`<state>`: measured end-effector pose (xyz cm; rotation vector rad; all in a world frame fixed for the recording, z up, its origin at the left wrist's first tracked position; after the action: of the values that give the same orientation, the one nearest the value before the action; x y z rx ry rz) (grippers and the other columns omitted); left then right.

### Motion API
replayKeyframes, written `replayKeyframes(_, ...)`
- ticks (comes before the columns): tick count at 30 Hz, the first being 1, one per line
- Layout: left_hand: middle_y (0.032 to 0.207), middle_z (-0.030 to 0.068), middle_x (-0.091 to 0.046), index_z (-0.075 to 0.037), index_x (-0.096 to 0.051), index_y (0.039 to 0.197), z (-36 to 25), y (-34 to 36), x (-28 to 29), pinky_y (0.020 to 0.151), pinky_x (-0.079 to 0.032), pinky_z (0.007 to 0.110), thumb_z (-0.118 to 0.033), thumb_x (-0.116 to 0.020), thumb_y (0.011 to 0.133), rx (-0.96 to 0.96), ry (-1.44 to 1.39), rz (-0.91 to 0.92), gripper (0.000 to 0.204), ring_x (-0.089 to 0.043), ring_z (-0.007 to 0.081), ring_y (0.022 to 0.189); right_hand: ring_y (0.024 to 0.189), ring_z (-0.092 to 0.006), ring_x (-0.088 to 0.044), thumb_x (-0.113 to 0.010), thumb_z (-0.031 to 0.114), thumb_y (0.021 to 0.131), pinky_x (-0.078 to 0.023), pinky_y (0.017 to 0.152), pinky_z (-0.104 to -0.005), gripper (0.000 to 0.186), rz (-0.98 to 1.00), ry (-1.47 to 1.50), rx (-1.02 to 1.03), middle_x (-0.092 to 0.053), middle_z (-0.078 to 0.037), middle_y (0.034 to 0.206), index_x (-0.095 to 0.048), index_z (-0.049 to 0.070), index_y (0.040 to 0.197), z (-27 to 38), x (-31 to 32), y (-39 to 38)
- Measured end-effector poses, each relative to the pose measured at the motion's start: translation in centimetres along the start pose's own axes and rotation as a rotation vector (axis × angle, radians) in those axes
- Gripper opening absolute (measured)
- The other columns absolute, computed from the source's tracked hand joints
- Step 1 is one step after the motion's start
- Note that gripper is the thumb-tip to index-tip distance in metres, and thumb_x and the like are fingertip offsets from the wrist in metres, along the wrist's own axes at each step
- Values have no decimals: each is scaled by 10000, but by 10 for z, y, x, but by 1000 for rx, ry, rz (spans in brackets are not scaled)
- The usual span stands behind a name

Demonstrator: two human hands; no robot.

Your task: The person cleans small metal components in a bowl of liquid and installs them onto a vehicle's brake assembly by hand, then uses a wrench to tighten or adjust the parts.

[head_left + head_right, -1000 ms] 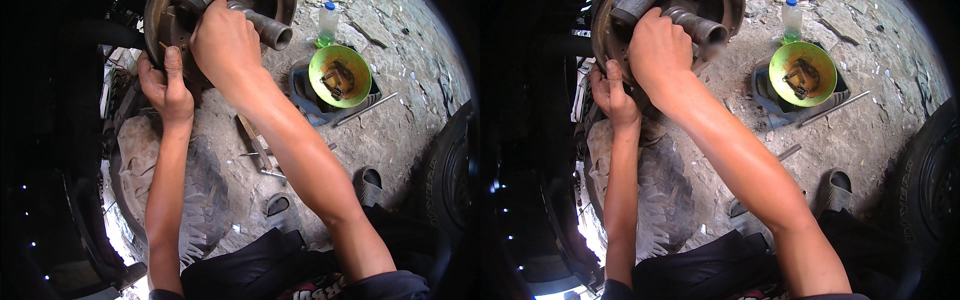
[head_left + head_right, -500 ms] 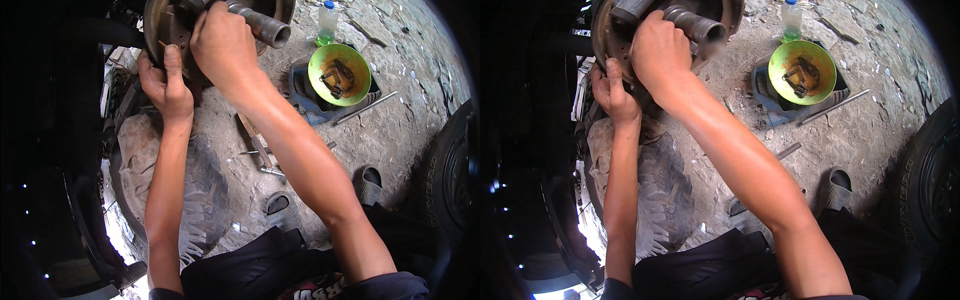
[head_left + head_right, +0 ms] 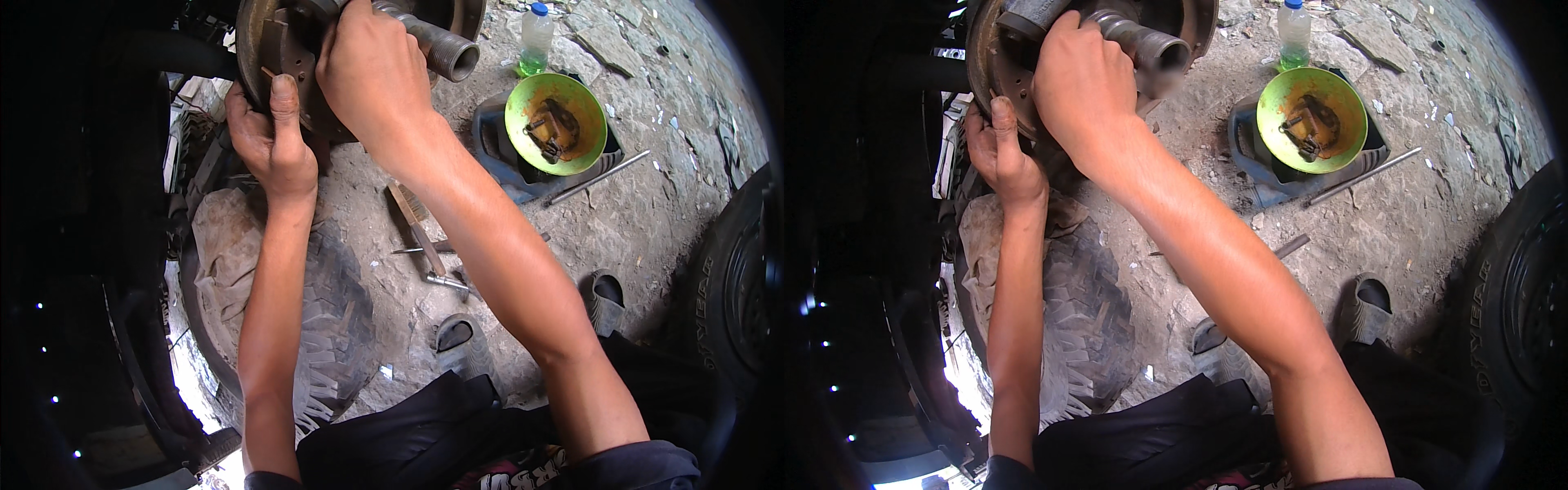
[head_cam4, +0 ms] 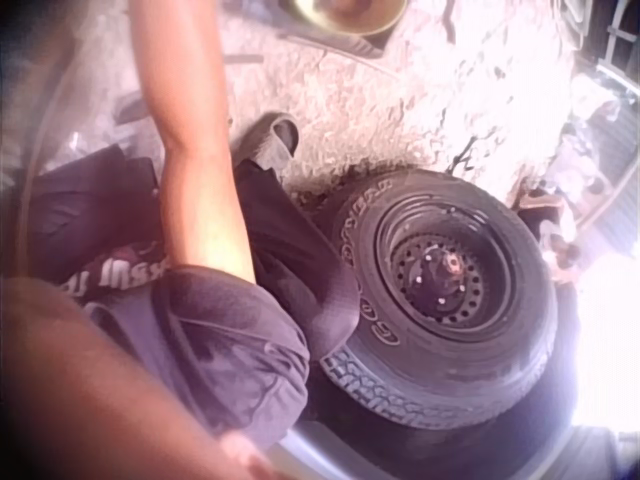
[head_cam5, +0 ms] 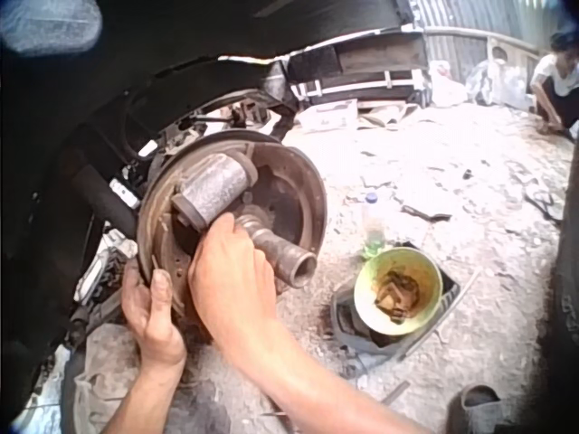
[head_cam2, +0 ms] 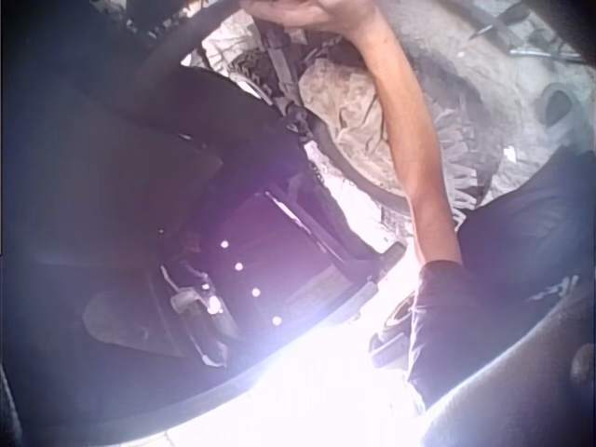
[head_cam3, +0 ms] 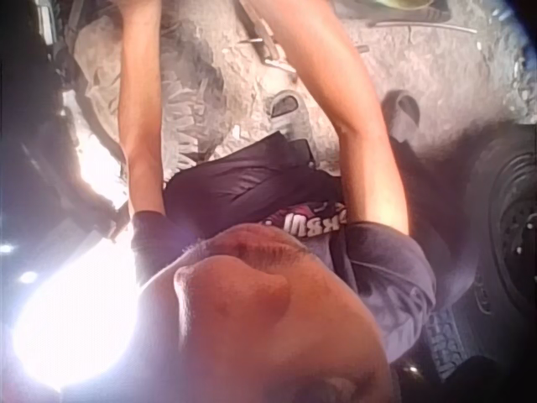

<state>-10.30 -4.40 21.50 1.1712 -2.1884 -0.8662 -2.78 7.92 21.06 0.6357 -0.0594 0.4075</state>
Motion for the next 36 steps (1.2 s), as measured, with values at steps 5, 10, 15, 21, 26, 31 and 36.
replayKeyframes(5,1046,103,-589,61,-475,1147,0,-1,0,834,-431,253,-220,-586,956,5,6,7,357,-544,132,923,782,-451,-664,-619,55,794,-558,687,-468,195,76,170,-223,-640,-308,755,-536,-105,869,-7,-10,4)
replayKeyframes(10,1025,90,-599,59,-479,1147,1,-1,3,821,-435,250,-211,-595,952,30,-32,-5,353,-547,123,906,776,-444,-667,-622,56,790,-560,685,-460,197,94,107,-166,-637,-302,739,-530,-107,850,-7,-7,-1)
replayKeyframes(15,1037,92,-598,60,-480,1158,1,-1,-1,817,-438,254,-204,-596,950,28,-48,-20,356,-550,125,912,741,-439,-666,-618,58,787,-559,672,-459,180,22,-35,1,-628,-274,691,-521,-92,816,-3,-2,-4)
replayKeyframes(21,1023,86,-603,56,-486,1152,0,-1,2,825,-434,251,-207,-589,954,8,-7,-16,345,-551,126,917,698,-434,-668,-603,97,809,-562,653,-459,186,11,43,-98,-635,-268,680,-555,-80,775,-2,-6,1)
replayKeyframes(26,1015,81,-610,43,-499,1128,-2,-1,1,822,-427,242,-211,-580,958,17,10,-17,316,-553,125,908,741,-438,-672,-591,97,812,-565,689,-439,220,51,108,-230,-640,-302,721,-641,-109,754,-7,-9,6)
replayKeyframes(31,1009,76,-610,41,-503,1115,1,-2,1,805,-430,241,-194,-582,957,42,-19,-12,294,-553,120,895,752,-442,-666,-598,93,809,-563,686,-450,203,73,143,-234,-649,-283,738,-608,-110,805,-11,-9,0)
replayKeyframes(36,1010,71,-605,40,-505,1118,0,0,4,809,-431,243,-178,-594,948,48,-39,-4,291,-547,118,892,727,-451,-654,-604,65,796,-553,638,-473,221,-14,33,-111,-645,-260,783,-493,-82,919,4,3,-4)
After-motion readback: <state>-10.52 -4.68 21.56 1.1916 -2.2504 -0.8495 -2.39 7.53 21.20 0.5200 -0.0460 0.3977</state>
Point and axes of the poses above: each hand's wrist, its own y-axis towards the middle knuckle, its own x-axis out of the back of the hand, z = x × y, the point moved 7 cm from there along y, towards the middle knuckle
